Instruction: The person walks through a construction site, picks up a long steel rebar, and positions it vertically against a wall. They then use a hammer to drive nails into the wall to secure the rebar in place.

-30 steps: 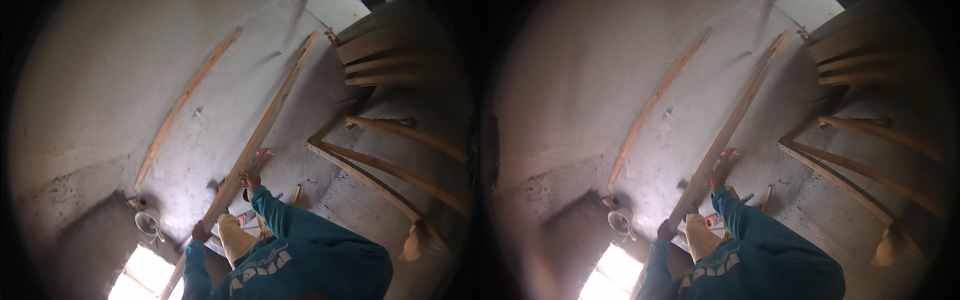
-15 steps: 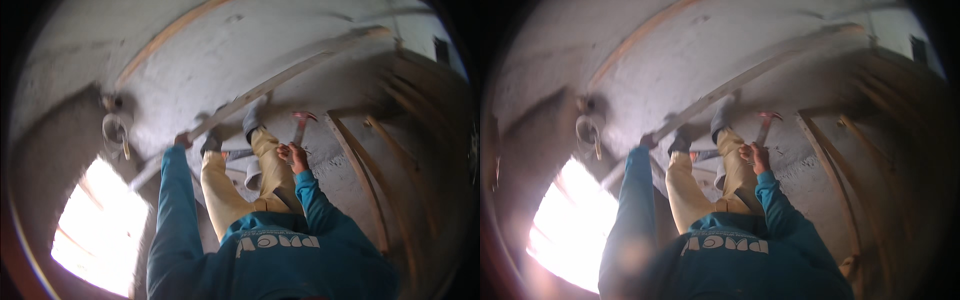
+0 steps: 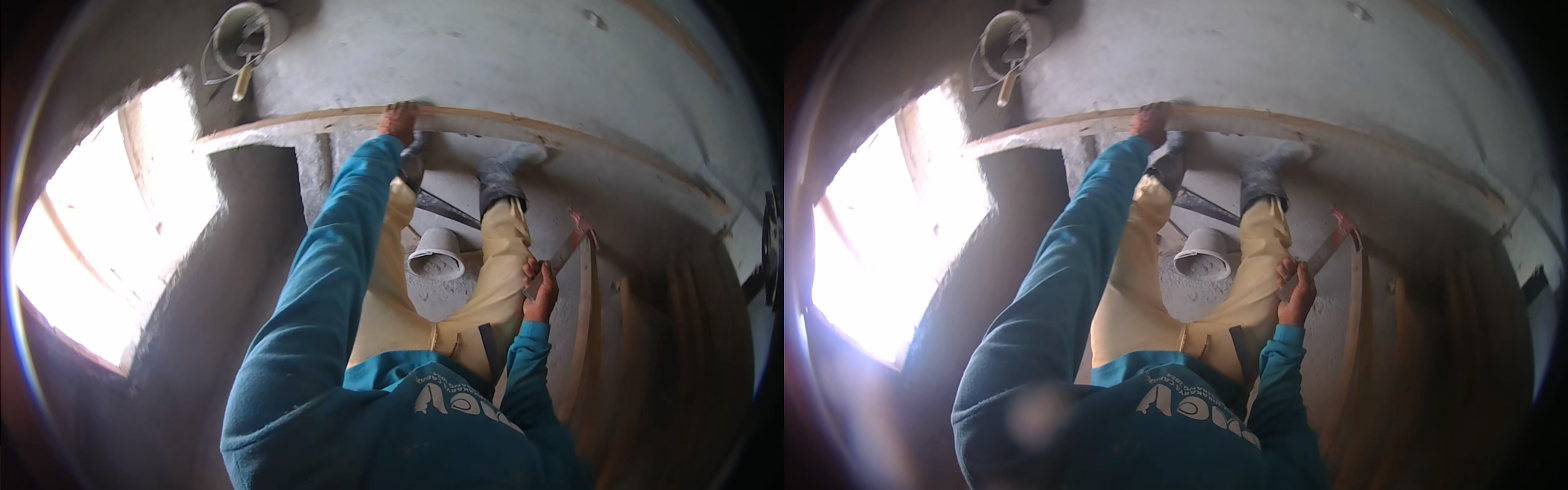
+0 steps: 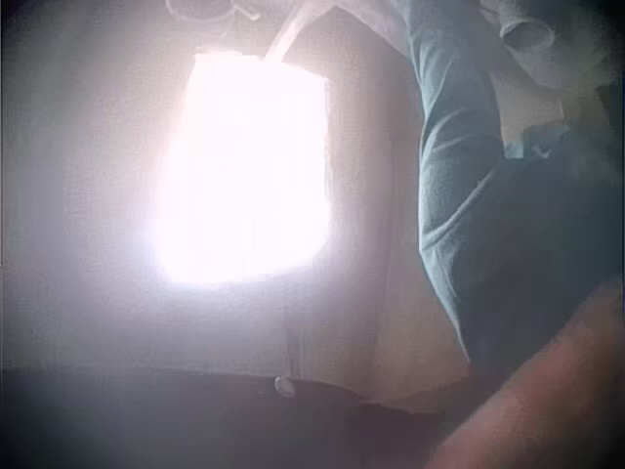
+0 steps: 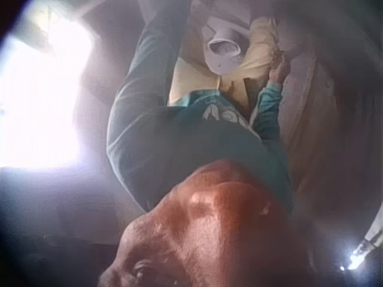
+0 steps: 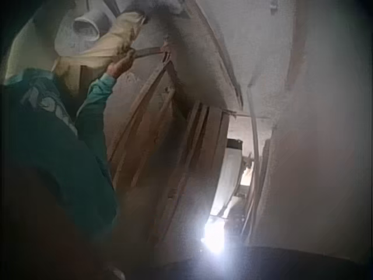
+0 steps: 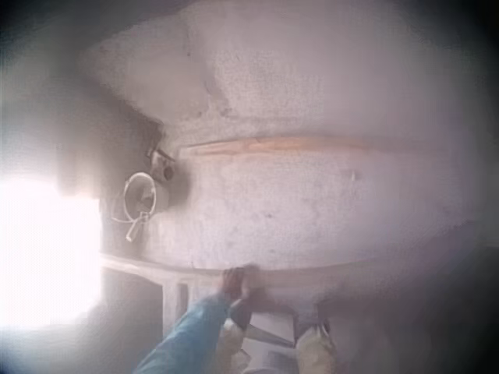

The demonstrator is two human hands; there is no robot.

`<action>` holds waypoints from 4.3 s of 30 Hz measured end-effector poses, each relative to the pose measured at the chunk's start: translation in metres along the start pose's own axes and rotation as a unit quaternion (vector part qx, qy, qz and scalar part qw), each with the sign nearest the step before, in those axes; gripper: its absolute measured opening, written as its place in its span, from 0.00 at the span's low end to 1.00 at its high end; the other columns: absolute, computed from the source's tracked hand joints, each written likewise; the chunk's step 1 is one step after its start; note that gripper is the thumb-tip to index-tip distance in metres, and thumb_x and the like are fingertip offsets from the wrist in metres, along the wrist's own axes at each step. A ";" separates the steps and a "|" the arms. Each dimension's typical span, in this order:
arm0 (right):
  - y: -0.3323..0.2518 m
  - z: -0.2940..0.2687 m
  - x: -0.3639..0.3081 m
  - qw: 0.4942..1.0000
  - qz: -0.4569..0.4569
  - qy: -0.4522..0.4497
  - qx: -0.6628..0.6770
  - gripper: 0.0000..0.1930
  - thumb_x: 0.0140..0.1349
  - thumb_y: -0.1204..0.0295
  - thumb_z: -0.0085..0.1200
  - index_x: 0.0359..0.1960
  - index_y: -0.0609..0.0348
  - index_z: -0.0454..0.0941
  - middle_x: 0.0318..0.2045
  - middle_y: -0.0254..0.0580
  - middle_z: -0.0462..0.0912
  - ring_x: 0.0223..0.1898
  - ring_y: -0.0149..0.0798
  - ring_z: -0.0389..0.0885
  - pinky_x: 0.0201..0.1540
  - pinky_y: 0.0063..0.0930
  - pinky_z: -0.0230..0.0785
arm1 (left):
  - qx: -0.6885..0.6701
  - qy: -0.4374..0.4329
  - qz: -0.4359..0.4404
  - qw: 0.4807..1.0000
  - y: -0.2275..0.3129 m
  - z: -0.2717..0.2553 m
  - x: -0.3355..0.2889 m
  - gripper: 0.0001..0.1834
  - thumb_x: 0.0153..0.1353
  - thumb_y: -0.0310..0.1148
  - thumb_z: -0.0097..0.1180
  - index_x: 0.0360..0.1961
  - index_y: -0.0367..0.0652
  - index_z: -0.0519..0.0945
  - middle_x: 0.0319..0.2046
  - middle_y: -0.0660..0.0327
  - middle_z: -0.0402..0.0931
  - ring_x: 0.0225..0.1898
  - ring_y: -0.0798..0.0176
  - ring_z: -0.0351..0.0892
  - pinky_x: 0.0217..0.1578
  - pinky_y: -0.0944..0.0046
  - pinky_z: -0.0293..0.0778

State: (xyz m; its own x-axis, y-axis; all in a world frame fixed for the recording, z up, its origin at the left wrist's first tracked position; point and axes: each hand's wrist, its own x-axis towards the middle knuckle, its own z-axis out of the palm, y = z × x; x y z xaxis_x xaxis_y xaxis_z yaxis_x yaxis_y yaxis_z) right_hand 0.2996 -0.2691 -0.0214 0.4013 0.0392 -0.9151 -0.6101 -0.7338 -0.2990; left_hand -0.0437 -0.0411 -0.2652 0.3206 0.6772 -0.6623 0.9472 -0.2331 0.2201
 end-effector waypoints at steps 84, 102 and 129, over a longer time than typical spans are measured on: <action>-0.200 -0.792 0.218 0.882 0.037 0.024 0.470 0.18 0.65 0.54 0.41 0.48 0.50 0.70 0.46 0.58 0.75 0.46 0.64 0.74 0.43 0.64 0.70 | 0.164 -0.038 0.355 0.920 1.101 -0.241 0.077 0.22 0.59 0.47 0.44 0.42 0.43 0.82 0.45 0.49 0.79 0.48 0.47 0.78 0.50 0.50 0.72; -0.596 -1.127 0.407 0.798 -0.365 0.274 -0.393 0.13 0.62 0.64 0.47 0.37 0.60 0.80 0.29 0.51 0.81 0.36 0.54 0.80 0.38 0.43 0.74 | -0.278 0.126 0.580 0.755 1.777 -0.456 -0.044 0.20 0.59 0.30 0.60 0.52 0.35 0.75 0.48 0.48 0.78 0.51 0.57 0.78 0.51 0.61 0.74; -1.223 -1.314 0.533 0.919 -0.231 0.319 0.013 0.17 0.64 0.58 0.47 0.44 0.57 0.80 0.36 0.51 0.83 0.40 0.51 0.82 0.43 0.41 0.74 | -0.411 0.028 0.903 0.123 2.360 -0.830 0.199 0.21 0.67 0.44 0.49 0.56 0.43 0.74 0.53 0.51 0.73 0.52 0.58 0.76 0.47 0.61 0.76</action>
State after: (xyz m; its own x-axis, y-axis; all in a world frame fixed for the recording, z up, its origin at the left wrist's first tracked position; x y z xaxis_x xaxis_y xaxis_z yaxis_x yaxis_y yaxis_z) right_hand 2.1573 -0.2422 0.2122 0.9356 -0.0681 -0.3463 -0.2859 -0.7218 -0.6303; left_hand 2.2603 0.1223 0.7171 -0.0109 0.0476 0.9988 -0.9953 0.0954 -0.0154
